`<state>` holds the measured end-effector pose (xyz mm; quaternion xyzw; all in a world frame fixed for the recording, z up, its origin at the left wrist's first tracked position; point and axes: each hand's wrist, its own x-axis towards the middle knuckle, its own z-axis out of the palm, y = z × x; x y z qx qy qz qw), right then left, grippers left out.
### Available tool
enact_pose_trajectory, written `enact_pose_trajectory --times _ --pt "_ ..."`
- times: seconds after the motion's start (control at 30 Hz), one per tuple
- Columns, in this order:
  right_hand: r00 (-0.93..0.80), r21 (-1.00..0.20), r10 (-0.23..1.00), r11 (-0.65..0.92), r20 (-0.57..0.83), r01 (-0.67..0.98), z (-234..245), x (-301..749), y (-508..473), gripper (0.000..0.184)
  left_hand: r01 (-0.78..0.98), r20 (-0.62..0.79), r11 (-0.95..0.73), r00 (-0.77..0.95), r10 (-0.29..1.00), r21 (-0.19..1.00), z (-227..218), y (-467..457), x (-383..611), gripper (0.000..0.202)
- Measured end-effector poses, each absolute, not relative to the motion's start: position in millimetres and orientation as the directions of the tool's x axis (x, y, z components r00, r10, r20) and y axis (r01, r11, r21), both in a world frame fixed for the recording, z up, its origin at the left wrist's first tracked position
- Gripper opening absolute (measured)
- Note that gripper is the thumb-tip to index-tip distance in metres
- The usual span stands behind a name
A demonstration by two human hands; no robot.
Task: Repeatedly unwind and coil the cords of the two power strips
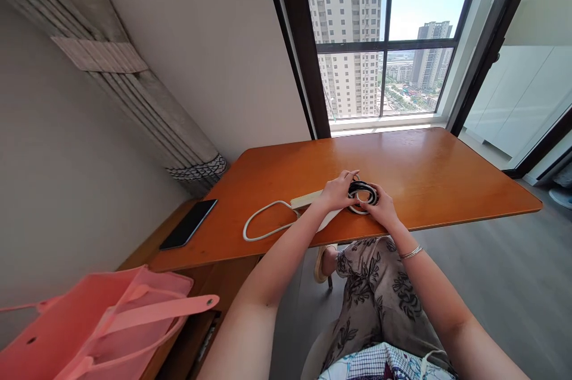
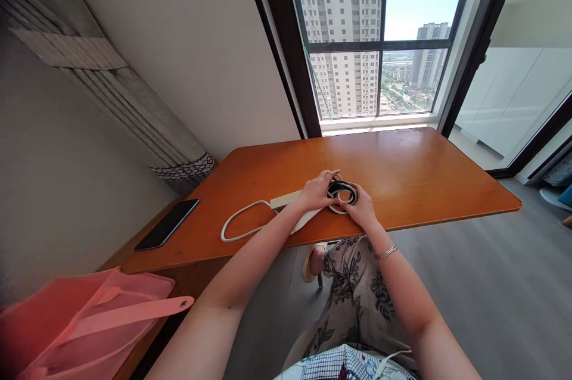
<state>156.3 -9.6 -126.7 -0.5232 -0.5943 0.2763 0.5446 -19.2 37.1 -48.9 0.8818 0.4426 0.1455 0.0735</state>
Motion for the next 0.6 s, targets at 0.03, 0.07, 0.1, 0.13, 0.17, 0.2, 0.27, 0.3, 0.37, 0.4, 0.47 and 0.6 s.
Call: enact_pose_trajectory --times 0.03,0.07,0.1,0.13,0.17,0.2,0.27,0.3,0.37,0.4,0.47,0.6 --pt "0.139 -0.9 0.922 0.305 0.361 0.311 -128.4 157.1 -7.8 0.057 0.764 0.195 -0.592 0.559 0.806 0.256 -49.5 37.6 -18.8 0.091" --pt "0.135 -0.904 0.924 0.307 0.358 0.298 -130.1 158.1 -6.0 0.054 0.768 0.199 -0.588 0.554 0.809 0.252 -50.1 38.1 -18.4 0.091" --pt "0.129 -0.91 0.928 0.304 0.35 0.284 -131.8 159.1 -4.4 0.051 0.772 0.204 -0.585 0.549 0.81 0.249 -50.8 38.4 -18.1 0.092" --pt "0.125 -0.916 0.933 0.297 0.339 0.269 -133.2 160.1 -3.2 0.049 0.774 0.209 -0.583 0.545 0.812 0.246 -51.3 38.7 -18.0 0.092" --pt "0.122 -0.923 0.937 0.289 0.327 0.255 -134.3 160.9 -2.3 0.048 0.777 0.214 -0.58 0.541 0.814 0.244 -51.7 38.9 -18.1 0.089" --pt "0.121 -0.927 0.94 0.283 0.319 0.245 -135.1 161.4 -1.9 0.047 0.778 0.219 -0.579 0.537 0.815 0.245 -51.9 39.0 -18.3 0.083" --pt "0.124 -0.933 0.944 0.272 0.307 0.236 -135.6 161.3 -2.2 0.047 0.769 0.235 -0.584 0.536 0.811 0.259 -51.9 39.3 -19.0 0.07" --pt "0.128 -0.934 0.945 0.264 0.3 0.24 -135.4 160.8 -2.6 0.047 0.762 0.245 -0.588 0.536 0.808 0.273 -51.8 39.6 -19.1 0.064" --pt "0.144 -0.934 0.947 0.242 0.286 0.265 -134.7 159.0 -3.4 0.046 0.75 0.257 -0.588 0.53 0.809 0.303 -51.6 40.3 -18.7 0.063" --pt "0.154 -0.931 0.948 0.229 0.28 0.283 -134.2 158.0 -3.7 0.045 0.753 0.254 -0.578 0.52 0.815 0.313 -51.6 40.6 -18.0 0.065" --pt "0.177 -0.925 0.946 0.206 0.272 0.32 -133.4 155.9 -4.0 0.043 0.778 0.239 -0.543 0.488 0.839 0.318 -51.8 41.0 -15.9 0.068" --pt "0.222 -0.905 0.934 0.179 0.28 0.387 -132.0 152.5 -5.5 0.041 0.801 0.231 -0.506 0.452 0.862 0.321 -52.1 39.6 -12.0 0.066"
